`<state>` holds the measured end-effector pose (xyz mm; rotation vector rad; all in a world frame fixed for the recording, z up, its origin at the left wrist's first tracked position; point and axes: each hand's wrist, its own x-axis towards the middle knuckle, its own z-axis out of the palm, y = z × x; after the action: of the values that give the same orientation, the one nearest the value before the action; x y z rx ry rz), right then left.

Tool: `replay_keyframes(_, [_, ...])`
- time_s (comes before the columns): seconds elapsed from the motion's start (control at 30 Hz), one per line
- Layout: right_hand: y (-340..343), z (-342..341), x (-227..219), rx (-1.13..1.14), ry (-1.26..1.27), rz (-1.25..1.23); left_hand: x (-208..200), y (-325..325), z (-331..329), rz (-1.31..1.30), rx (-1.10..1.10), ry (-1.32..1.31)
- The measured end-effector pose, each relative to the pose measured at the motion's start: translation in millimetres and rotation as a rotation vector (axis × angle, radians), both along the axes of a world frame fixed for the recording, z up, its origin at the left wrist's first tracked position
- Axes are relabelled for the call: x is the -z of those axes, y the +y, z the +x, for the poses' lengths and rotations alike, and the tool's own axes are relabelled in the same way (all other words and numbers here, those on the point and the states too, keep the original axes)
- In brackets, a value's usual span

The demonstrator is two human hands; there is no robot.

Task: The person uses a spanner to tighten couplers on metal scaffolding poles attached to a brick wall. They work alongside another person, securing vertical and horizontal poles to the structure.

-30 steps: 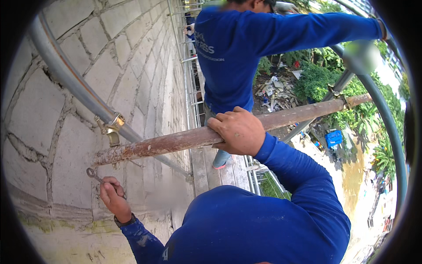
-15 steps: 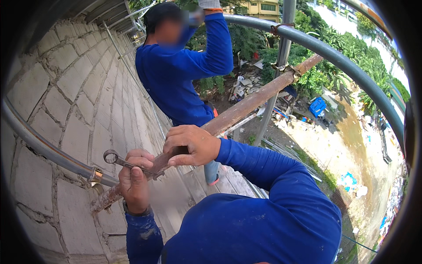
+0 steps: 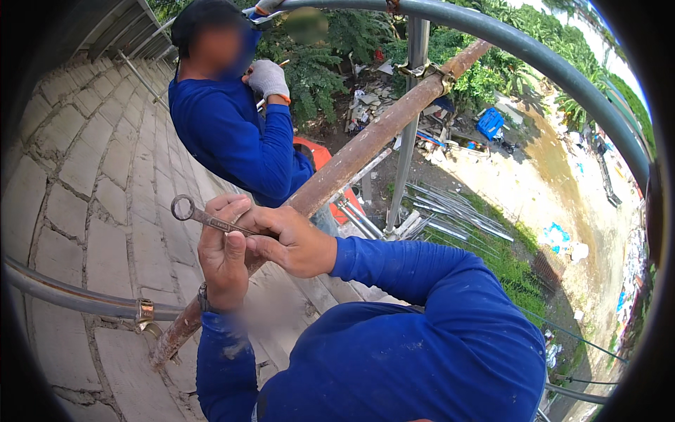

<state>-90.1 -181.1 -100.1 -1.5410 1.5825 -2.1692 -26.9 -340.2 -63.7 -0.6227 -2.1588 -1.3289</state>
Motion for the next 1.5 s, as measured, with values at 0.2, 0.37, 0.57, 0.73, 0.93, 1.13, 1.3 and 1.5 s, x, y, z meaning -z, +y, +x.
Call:
replay_keyframes(0.2, [90.2,-18.8,10.3,0.373,-0.024,-0.056,-14.3,-9.1,3.3,-0.717,-0.138,-0.272])
replay_keyframes(0.37, [152.9,-40.1,39.6,0.612,-0.338,-0.233,-7.4,-5.2,3.0,-0.763,-0.151,-0.552])
replay_keyframes(0.57, [180.7,-44.5,54.0,0.706,-0.418,-0.302,-8.0,-2.9,1.6,-0.791,-0.175,-0.545])
replay_keyframes(0.73, [199.1,-62.8,50.4,0.769,-0.389,-0.258,-8.5,-3.0,-1.0,-0.801,-0.162,-0.531])
replay_keyframes(0.93, [201.8,-85.4,52.5,0.695,-0.423,-0.302,-8.7,2.5,-1.9,-0.815,-0.184,-0.521])
replay_keyframes(1.13, [193.4,-83.5,73.9,0.686,-0.434,-0.236,-8.9,-0.8,1.0,-0.793,-0.173,-0.537])
replay_keyframes(1.3, [200.4,-86.5,73.7,0.731,-0.491,-0.237,-9.5,2.3,-1.1,-0.791,-0.177,-0.518])
replay_keyframes(1.5, [191.5,-82.6,71.7,0.714,-0.457,-0.262,-5.7,-1.5,-1.0,-0.785,-0.176,-0.489])
